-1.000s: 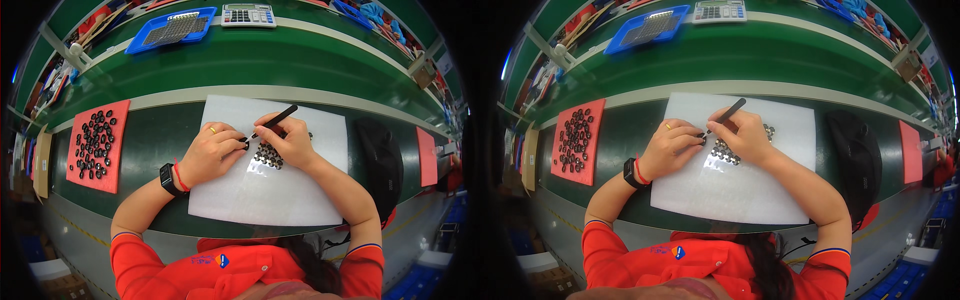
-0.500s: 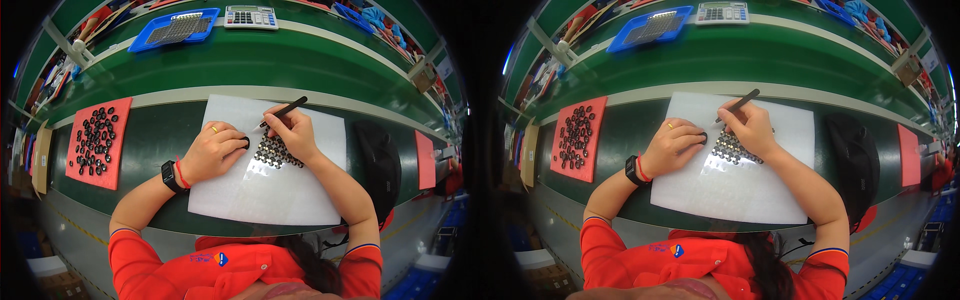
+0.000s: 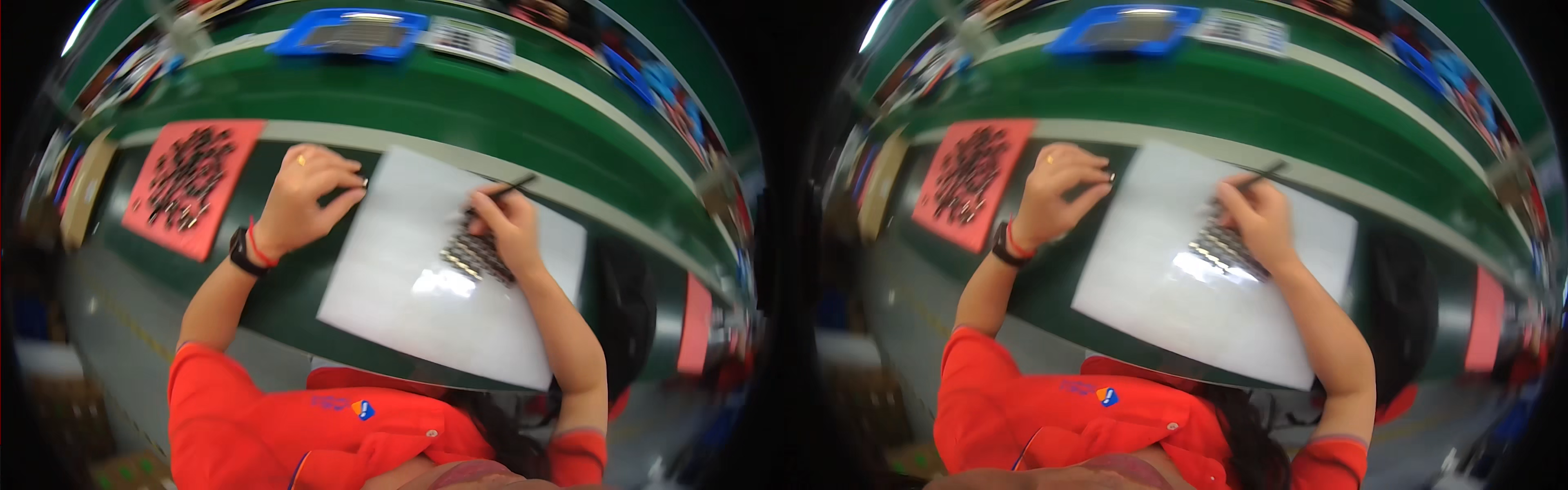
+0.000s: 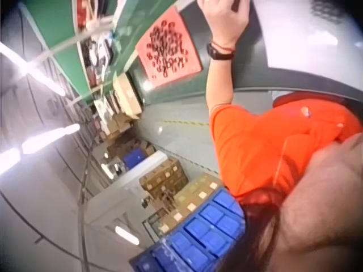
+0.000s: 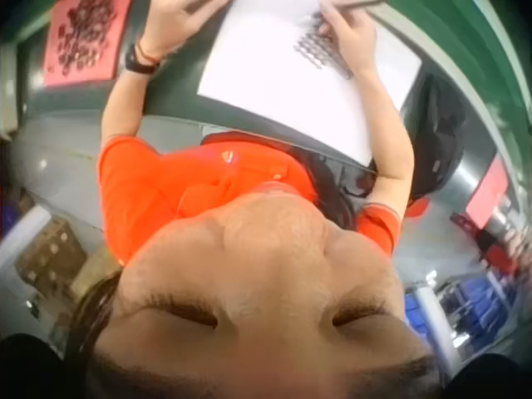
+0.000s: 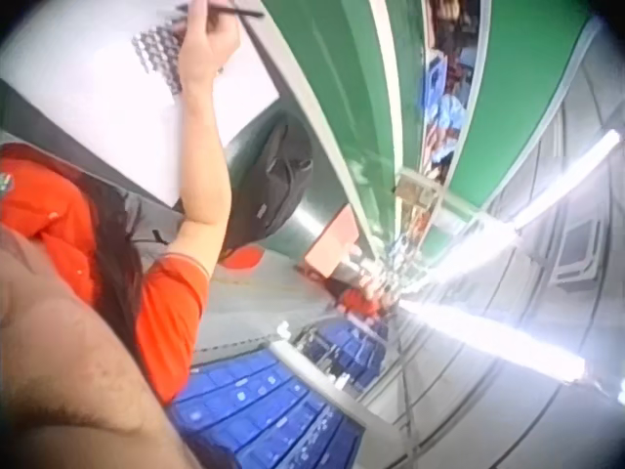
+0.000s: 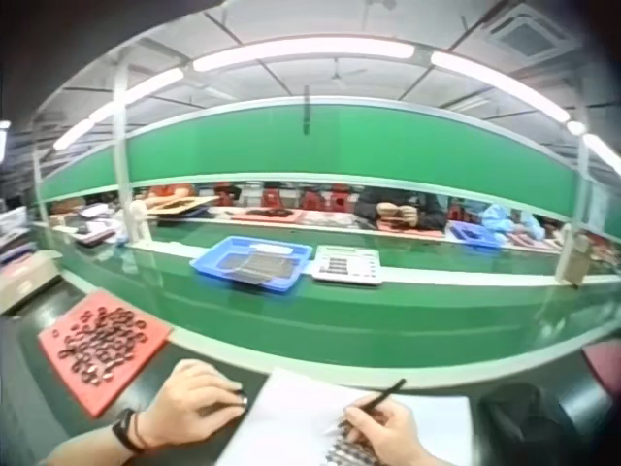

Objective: Assembling small electronic components into a grid pattern on a mounting plate using a specialized tool.

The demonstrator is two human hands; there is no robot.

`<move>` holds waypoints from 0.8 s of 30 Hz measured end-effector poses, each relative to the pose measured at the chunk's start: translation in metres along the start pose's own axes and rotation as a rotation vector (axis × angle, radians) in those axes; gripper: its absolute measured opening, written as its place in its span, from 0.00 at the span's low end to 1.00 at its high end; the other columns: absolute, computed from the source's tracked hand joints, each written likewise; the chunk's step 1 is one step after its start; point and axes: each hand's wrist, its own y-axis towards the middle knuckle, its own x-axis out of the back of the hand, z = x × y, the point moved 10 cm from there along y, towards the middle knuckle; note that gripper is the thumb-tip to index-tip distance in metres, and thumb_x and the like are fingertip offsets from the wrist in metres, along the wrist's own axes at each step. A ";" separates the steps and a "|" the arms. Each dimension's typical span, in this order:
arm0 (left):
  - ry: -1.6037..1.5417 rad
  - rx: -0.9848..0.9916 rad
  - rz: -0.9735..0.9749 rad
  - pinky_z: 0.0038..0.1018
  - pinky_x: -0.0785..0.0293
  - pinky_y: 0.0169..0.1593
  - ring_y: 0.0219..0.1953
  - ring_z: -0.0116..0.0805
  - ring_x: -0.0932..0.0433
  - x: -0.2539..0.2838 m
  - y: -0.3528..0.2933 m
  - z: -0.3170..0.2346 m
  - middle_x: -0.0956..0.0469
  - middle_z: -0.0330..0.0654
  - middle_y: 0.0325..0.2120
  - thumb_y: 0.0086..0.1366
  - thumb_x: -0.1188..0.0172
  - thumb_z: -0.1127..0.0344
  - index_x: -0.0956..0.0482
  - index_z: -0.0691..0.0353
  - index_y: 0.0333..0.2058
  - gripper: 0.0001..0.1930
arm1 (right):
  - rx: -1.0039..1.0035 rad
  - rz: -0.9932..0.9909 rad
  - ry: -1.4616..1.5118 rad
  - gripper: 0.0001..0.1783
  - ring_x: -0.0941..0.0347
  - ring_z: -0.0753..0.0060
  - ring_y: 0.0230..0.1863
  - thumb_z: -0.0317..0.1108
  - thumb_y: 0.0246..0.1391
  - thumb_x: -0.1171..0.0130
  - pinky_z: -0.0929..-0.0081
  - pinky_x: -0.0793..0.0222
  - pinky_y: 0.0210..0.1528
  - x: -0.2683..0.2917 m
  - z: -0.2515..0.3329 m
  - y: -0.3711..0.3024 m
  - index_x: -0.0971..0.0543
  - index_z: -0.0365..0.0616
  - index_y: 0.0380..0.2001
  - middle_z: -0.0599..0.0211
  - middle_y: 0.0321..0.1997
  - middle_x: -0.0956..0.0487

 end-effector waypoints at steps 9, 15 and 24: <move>0.455 0.683 -0.471 0.24 0.28 0.32 0.25 0.33 0.21 0.192 -0.139 0.144 0.20 0.40 0.22 0.50 0.35 0.67 0.19 0.63 0.25 0.06 | 0.004 0.027 -0.039 0.10 0.32 0.83 0.21 0.33 0.56 0.44 0.87 0.38 0.25 -0.004 0.001 -0.005 0.25 0.36 0.35 0.68 0.28 0.24; 0.639 1.063 -0.431 0.27 0.27 0.36 0.28 0.33 0.20 0.234 -0.220 0.220 0.19 0.42 0.23 0.49 0.35 0.59 0.17 0.58 0.26 0.10 | 0.010 0.027 -0.091 0.10 0.33 0.83 0.21 0.34 0.56 0.44 0.87 0.38 0.25 -0.006 0.000 -0.007 0.25 0.37 0.35 0.70 0.26 0.26; 0.690 1.179 -0.262 0.37 0.28 0.44 0.38 0.45 0.21 0.223 -0.226 0.326 0.19 0.45 0.31 0.47 0.39 0.49 0.17 0.52 0.29 0.15 | 0.006 -0.005 -0.109 0.11 0.31 0.83 0.20 0.35 0.56 0.44 0.87 0.36 0.24 0.002 0.003 -0.008 0.25 0.37 0.33 0.69 0.26 0.24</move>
